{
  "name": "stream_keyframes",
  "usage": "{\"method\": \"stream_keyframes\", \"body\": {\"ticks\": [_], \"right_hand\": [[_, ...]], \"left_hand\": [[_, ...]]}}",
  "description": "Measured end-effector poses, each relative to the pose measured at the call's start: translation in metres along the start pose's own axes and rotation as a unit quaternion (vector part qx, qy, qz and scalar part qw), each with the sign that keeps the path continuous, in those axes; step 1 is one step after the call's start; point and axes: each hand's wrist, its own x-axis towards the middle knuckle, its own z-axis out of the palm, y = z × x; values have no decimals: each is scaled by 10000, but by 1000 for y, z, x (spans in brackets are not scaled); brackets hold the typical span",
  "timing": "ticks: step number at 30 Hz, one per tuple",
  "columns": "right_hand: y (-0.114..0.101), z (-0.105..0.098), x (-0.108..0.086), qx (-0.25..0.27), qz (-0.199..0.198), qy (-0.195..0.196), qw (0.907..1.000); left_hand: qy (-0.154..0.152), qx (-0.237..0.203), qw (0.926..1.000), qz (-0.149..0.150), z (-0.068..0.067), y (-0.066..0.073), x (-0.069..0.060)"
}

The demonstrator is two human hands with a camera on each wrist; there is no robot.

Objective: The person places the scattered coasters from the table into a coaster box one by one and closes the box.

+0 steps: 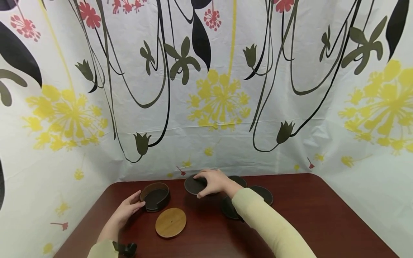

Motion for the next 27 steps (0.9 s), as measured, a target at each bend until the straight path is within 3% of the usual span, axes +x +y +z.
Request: {"method": "stream_keyframes", "body": {"ticks": [9, 27], "right_hand": [[-5, 5, 20, 11, -82, -84, 9999], [-35, 26, 62, -179, -87, -24, 9998]], "left_hand": [[36, -31, 10000, 80, -1, -1, 0], [108, -102, 9998, 121, 0, -3, 2]]}}
